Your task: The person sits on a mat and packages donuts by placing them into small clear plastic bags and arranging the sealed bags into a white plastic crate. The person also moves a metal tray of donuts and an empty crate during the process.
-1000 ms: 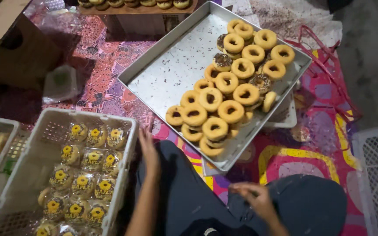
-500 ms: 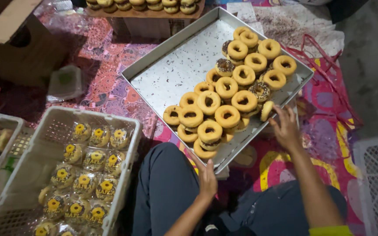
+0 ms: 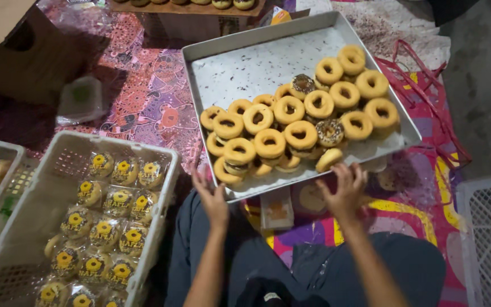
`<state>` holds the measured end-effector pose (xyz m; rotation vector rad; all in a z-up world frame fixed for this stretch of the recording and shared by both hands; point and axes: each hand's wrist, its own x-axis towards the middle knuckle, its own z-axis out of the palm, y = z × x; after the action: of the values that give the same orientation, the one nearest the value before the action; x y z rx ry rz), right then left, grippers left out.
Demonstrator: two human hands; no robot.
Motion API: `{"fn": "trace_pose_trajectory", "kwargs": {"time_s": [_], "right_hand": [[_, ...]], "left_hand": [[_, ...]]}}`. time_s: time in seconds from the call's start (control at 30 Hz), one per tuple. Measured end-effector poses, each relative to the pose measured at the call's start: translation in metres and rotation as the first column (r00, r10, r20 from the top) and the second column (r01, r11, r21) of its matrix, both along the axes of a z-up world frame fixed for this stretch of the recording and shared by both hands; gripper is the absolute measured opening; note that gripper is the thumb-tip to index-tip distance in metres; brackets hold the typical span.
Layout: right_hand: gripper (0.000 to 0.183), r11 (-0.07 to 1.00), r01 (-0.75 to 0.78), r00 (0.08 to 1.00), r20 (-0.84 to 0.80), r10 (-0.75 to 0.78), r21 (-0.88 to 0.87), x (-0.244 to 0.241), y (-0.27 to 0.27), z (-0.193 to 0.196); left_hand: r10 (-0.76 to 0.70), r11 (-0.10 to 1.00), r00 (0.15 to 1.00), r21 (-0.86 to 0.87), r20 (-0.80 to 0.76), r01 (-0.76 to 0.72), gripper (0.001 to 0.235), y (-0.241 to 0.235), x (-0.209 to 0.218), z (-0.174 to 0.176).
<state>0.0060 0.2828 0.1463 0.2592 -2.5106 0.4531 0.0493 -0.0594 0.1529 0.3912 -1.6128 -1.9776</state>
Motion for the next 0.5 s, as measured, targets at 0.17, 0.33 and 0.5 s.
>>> {"fn": "trace_pose_trajectory", "kwargs": {"time_s": [0.17,0.33,0.5], "right_hand": [[0.072,0.991,0.132,0.99,-0.043,-0.132,0.009,0.02,-0.065,-0.023],[0.088,0.998,0.04,0.995,0.086,-0.044,0.038,0.011,-0.094,-0.038],[0.097,0.998,-0.029,0.988,0.151,0.02,0.054,-0.018,-0.093,-0.021]], "left_hand": [[0.126,0.991,0.986,-0.021,-0.105,-0.129,0.097,-0.066,-0.066,-0.007],[0.067,0.997,0.993,0.035,0.099,-0.07,0.083,-0.117,-0.152,-0.042],[0.028,0.998,0.999,-0.063,0.034,-0.026,0.053,-0.124,-0.207,-0.085]]}}
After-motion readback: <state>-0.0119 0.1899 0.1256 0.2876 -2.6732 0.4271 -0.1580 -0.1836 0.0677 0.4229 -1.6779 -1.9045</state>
